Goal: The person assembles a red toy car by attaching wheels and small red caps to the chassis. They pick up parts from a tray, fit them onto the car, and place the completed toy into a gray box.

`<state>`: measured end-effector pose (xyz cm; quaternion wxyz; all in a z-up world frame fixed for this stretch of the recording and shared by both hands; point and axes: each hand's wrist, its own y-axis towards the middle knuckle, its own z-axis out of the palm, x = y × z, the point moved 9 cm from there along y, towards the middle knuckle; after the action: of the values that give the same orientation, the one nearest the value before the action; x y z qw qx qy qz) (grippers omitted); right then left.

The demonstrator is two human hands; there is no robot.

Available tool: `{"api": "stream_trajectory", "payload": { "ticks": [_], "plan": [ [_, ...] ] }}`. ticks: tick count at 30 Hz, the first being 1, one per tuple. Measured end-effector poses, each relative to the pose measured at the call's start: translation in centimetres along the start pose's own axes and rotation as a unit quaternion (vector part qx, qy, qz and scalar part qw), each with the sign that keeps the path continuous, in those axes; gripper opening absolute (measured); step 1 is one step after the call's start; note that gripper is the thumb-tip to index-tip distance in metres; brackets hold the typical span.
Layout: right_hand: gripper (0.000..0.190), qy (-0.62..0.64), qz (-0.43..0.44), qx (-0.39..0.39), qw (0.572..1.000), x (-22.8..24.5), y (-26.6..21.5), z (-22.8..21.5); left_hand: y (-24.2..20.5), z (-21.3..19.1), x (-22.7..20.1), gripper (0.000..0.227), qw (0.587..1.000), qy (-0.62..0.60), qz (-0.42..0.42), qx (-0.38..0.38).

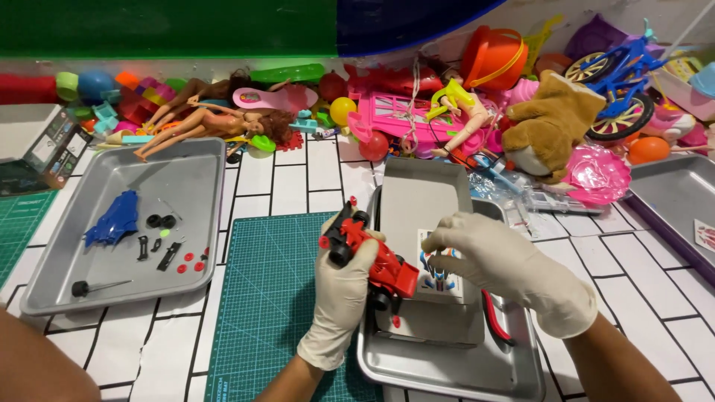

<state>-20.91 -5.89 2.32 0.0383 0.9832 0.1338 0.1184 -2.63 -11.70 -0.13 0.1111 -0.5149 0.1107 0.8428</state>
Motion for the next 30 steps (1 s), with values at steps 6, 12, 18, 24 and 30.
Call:
{"api": "stream_trajectory", "payload": {
  "ticks": [6,12,18,24,30],
  "plan": [
    [0.016,-0.009,0.049,0.148,0.988,-1.3,-0.8,4.7,0.3,-1.0,1.4,0.018,0.998,-0.049,-0.035,-0.004],
    [0.024,0.023,0.013,0.163,0.986,-1.6,-1.1,6.1,0.7,-1.9,2.5,0.027,0.994,0.021,-0.093,-0.052],
    [0.013,0.104,0.02,0.164,0.981,-0.8,-1.9,3.9,0.6,-2.3,2.9,0.029,0.989,0.016,-0.129,-0.071],
    [0.009,0.09,-0.084,0.113,0.986,1.1,-1.5,3.8,0.4,-2.8,3.9,0.032,0.988,-0.026,-0.133,-0.07],
    [0.011,-0.037,-0.076,0.101,0.991,-1.2,-2.4,4.8,-0.3,-3.2,4.5,0.03,0.974,-0.053,-0.181,-0.123]
  ]
}}
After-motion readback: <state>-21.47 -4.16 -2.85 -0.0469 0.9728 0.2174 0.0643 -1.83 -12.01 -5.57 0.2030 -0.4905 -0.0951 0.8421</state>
